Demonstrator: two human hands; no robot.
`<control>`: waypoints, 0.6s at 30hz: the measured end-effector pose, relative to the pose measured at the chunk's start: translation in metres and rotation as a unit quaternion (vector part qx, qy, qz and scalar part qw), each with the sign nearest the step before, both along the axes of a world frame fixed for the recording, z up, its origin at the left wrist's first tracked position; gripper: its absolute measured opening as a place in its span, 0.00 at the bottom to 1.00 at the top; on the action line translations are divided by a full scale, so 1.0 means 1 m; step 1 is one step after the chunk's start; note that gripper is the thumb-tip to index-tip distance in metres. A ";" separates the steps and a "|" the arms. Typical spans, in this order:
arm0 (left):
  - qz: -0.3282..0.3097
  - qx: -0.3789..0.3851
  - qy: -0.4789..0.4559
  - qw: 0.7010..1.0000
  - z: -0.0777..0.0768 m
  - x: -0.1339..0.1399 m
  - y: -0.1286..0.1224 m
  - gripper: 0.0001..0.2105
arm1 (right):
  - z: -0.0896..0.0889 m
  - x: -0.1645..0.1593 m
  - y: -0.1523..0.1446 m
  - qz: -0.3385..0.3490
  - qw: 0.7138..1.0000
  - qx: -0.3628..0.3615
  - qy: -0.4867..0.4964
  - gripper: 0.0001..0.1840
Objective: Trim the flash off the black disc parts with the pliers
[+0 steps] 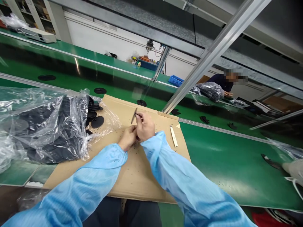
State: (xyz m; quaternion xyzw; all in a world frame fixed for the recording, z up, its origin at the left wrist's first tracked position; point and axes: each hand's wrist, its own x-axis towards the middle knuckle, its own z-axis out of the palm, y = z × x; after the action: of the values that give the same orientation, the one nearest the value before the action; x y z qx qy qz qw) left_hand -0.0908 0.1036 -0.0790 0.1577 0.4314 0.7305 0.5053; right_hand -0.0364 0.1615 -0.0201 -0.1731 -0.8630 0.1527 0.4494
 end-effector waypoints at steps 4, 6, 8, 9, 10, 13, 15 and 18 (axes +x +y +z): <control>-0.102 0.049 -0.100 0.989 0.002 -0.005 -0.003 0.23 | -0.008 0.045 0.017 0.059 0.998 0.026 -0.019 0.11; -0.136 0.062 -0.102 0.983 0.003 -0.005 -0.005 0.24 | -0.016 0.063 0.020 0.125 0.987 0.053 -0.089 0.12; -0.119 0.049 -0.074 0.989 0.003 -0.004 -0.007 0.22 | -0.024 0.078 0.032 0.150 0.979 0.056 -0.126 0.12; -0.100 0.038 -0.060 0.992 0.003 -0.003 -0.007 0.22 | -0.028 0.085 0.044 0.133 0.982 0.047 -0.125 0.12; -0.082 0.027 -0.051 0.995 0.003 -0.002 -0.007 0.23 | -0.031 0.091 0.061 0.093 0.988 0.034 -0.115 0.12; -0.038 0.004 -0.036 0.999 0.003 -0.002 -0.005 0.28 | -0.034 0.108 0.135 -0.106 0.987 -0.007 -0.123 0.15; -0.021 -0.004 -0.029 0.999 0.004 -0.002 -0.004 0.29 | -0.035 0.117 0.191 -0.252 0.948 -0.059 -0.186 0.19; -0.008 -0.012 -0.023 1.000 0.005 -0.002 -0.002 0.28 | -0.039 0.121 0.256 -0.336 0.901 -0.127 -0.242 0.25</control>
State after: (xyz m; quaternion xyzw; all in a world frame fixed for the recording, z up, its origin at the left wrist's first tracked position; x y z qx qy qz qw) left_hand -0.0928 0.1015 -0.0739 0.1381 0.4271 0.7249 0.5225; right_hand 0.0845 0.4180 -0.0594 -0.5397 -0.8093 0.0540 0.2254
